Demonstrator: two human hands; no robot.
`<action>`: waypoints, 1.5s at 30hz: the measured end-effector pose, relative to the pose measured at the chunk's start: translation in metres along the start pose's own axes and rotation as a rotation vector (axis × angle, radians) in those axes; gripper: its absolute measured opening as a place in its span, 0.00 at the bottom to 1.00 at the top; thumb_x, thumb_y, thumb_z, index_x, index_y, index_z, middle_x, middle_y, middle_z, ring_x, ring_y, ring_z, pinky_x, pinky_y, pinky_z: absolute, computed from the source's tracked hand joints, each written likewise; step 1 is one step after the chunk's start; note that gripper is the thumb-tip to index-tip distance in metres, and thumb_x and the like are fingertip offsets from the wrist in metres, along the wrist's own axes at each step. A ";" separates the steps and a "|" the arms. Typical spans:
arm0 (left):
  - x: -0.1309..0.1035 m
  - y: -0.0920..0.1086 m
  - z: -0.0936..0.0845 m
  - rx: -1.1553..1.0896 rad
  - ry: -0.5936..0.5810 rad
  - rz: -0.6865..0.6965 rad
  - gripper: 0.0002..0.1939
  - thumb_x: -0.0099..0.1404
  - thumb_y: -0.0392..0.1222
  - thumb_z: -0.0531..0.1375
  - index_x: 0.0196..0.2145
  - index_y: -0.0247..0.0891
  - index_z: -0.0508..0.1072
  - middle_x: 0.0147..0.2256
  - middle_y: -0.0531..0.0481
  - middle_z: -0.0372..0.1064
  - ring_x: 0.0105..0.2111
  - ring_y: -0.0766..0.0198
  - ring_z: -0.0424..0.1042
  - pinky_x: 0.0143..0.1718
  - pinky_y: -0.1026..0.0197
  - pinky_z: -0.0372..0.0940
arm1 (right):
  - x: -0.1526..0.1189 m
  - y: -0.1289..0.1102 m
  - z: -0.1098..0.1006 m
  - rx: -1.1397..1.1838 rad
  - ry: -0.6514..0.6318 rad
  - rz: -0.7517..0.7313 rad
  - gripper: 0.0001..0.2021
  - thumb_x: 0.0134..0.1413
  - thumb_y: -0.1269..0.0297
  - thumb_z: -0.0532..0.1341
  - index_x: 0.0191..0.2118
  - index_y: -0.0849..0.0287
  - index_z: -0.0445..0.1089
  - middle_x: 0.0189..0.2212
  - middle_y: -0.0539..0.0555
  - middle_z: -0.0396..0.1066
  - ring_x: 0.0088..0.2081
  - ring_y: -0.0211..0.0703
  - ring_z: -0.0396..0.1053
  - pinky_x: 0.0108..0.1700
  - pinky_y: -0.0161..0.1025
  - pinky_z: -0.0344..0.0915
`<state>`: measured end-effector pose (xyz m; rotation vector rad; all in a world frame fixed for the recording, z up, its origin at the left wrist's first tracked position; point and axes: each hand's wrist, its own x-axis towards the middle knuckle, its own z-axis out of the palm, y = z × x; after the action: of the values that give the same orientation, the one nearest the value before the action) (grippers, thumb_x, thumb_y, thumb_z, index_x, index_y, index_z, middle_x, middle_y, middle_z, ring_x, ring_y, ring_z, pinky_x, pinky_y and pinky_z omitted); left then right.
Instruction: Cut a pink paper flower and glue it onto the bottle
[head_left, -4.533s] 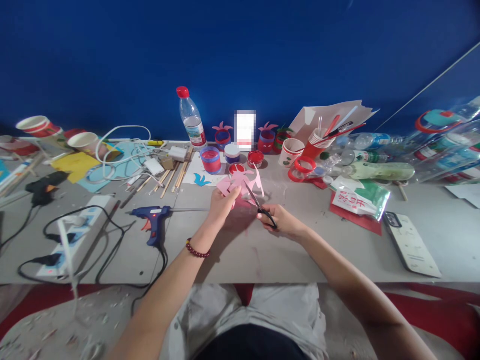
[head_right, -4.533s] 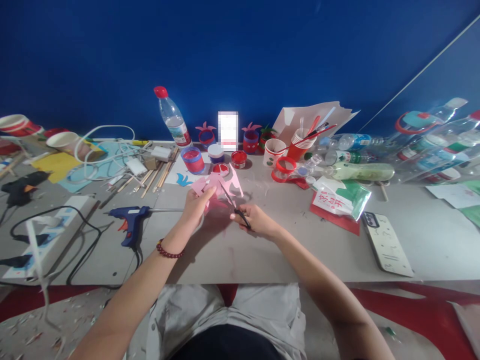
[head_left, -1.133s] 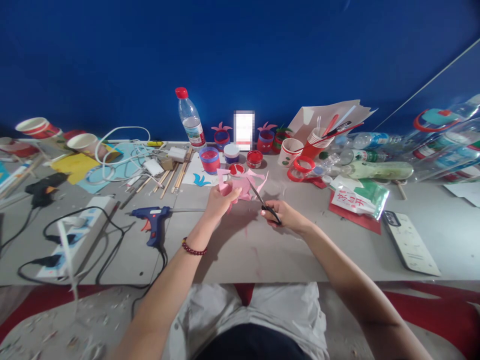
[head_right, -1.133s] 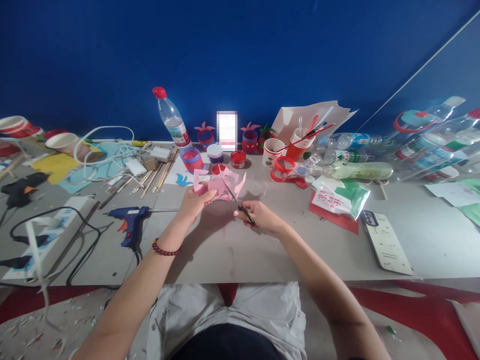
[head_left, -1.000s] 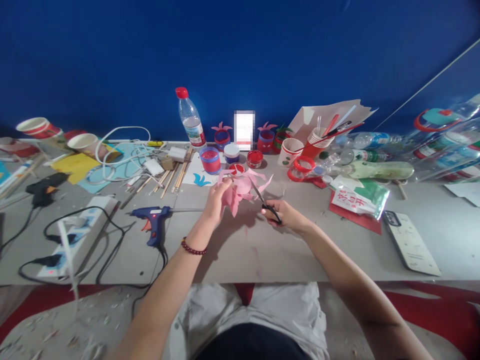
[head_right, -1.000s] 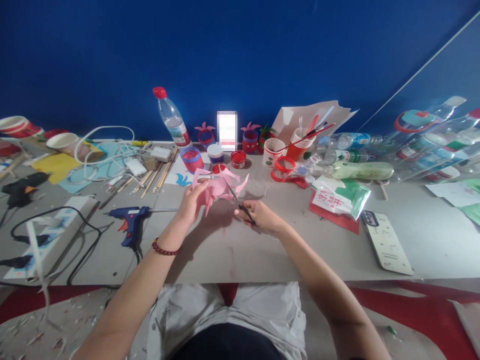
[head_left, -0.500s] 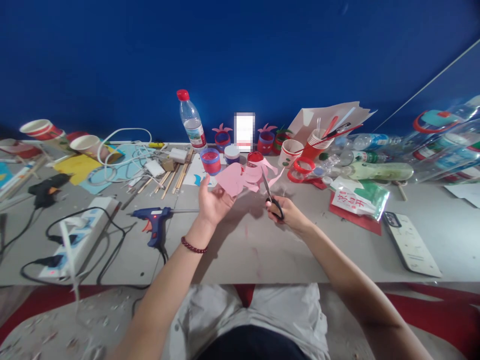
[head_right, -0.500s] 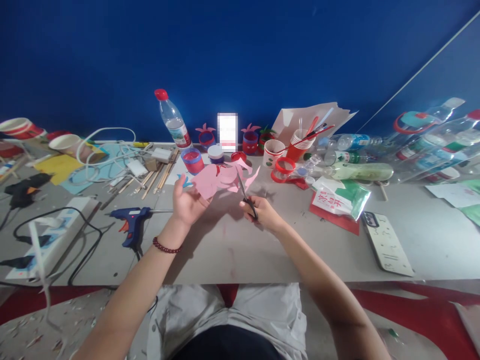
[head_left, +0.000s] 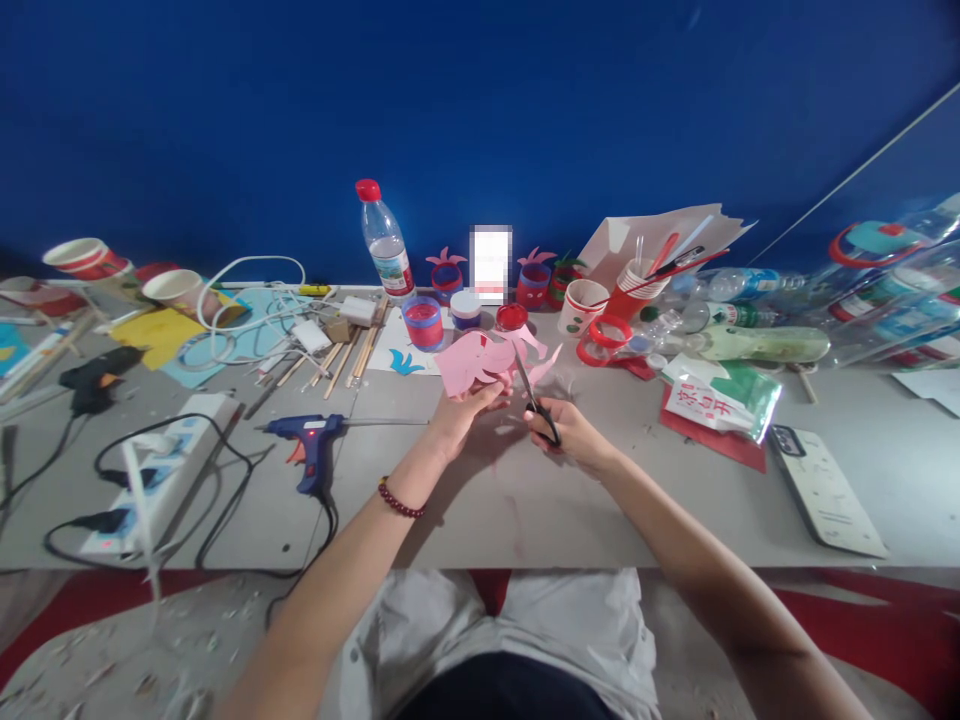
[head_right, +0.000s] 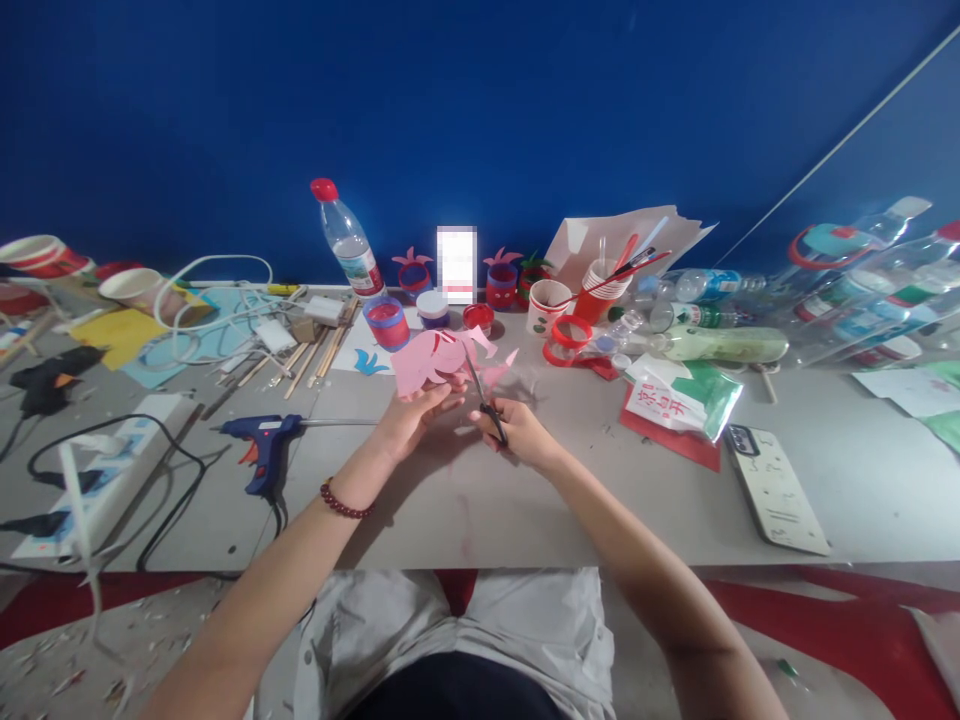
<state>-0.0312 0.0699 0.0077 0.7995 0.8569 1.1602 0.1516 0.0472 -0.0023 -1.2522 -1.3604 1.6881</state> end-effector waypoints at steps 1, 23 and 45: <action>0.001 -0.002 -0.002 0.020 0.022 0.010 0.17 0.47 0.46 0.72 0.33 0.37 0.77 0.35 0.46 0.77 0.36 0.59 0.76 0.40 0.57 0.72 | 0.000 0.002 -0.001 -0.005 -0.002 -0.002 0.21 0.50 0.44 0.64 0.30 0.58 0.60 0.14 0.43 0.60 0.15 0.29 0.49 0.18 0.29 0.43; 0.005 -0.005 -0.007 0.172 0.231 0.245 0.14 0.52 0.49 0.70 0.30 0.37 0.75 0.28 0.49 0.75 0.28 0.64 0.73 0.32 0.60 0.70 | -0.004 0.003 0.002 -0.055 -0.092 0.065 0.20 0.52 0.46 0.64 0.29 0.57 0.60 0.15 0.43 0.61 0.15 0.28 0.51 0.16 0.29 0.48; 0.006 0.000 -0.010 0.260 0.164 0.195 0.17 0.47 0.49 0.71 0.30 0.36 0.75 0.30 0.46 0.77 0.31 0.60 0.76 0.34 0.58 0.72 | -0.001 0.011 0.000 -0.004 -0.099 0.035 0.20 0.53 0.45 0.64 0.32 0.57 0.61 0.16 0.43 0.61 0.15 0.29 0.51 0.16 0.29 0.49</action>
<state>-0.0387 0.0764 0.0024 1.0292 1.0999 1.3154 0.1525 0.0433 -0.0131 -1.2153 -1.4072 1.7932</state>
